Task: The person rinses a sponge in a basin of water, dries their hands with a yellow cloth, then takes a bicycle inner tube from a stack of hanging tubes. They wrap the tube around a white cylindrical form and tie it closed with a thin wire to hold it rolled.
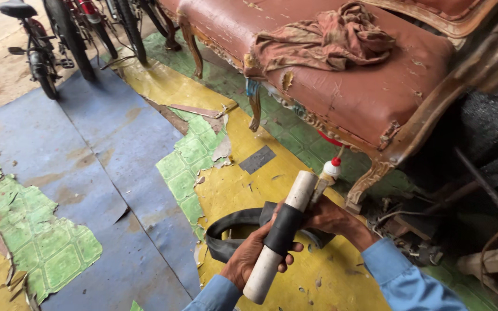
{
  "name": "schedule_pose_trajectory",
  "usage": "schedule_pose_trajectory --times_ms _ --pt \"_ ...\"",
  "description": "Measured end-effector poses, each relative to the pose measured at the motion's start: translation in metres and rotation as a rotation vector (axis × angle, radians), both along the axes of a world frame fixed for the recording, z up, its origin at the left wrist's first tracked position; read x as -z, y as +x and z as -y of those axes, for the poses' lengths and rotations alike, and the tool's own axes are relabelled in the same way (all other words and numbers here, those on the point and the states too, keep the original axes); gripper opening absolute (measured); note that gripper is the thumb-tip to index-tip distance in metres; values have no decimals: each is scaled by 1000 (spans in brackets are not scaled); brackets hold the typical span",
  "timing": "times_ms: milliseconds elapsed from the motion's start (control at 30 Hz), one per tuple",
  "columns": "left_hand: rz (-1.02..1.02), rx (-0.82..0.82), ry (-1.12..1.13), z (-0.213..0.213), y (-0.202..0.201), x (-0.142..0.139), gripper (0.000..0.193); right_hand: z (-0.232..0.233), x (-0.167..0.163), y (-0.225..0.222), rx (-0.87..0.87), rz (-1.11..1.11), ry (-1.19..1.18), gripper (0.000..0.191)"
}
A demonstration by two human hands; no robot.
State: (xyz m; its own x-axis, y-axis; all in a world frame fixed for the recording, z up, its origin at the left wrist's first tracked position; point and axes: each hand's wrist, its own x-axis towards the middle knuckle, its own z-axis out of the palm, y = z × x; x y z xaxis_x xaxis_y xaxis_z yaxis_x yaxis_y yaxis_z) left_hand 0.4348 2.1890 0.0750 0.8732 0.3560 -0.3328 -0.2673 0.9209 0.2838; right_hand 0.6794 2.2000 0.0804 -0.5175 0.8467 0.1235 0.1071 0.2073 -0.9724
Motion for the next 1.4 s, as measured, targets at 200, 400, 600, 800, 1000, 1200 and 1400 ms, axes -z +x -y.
schedule_pose_trajectory --times_ms 200,400,600,800,1000,1200,1400 --pt "-66 -42 -54 12 6 -4 68 -16 50 16 87 464 517 37" --pt "-12 -44 61 7 8 14 71 -18 59 15 215 255 155 46" --pt "-140 -80 127 0 11 20 70 -9 27 1 204 44 -186 30" --pt "-149 -112 71 -8 15 16 68 6 -18 -23 302 2 -197 44" --pt "-117 -245 108 -26 9 28 55 10 -41 -23 523 150 83 63" --pt "-104 -258 90 -45 2 56 67 20 -30 -24 691 300 328 13" --pt "-32 -278 -57 -46 6 76 50 33 -29 -50 573 472 747 21"
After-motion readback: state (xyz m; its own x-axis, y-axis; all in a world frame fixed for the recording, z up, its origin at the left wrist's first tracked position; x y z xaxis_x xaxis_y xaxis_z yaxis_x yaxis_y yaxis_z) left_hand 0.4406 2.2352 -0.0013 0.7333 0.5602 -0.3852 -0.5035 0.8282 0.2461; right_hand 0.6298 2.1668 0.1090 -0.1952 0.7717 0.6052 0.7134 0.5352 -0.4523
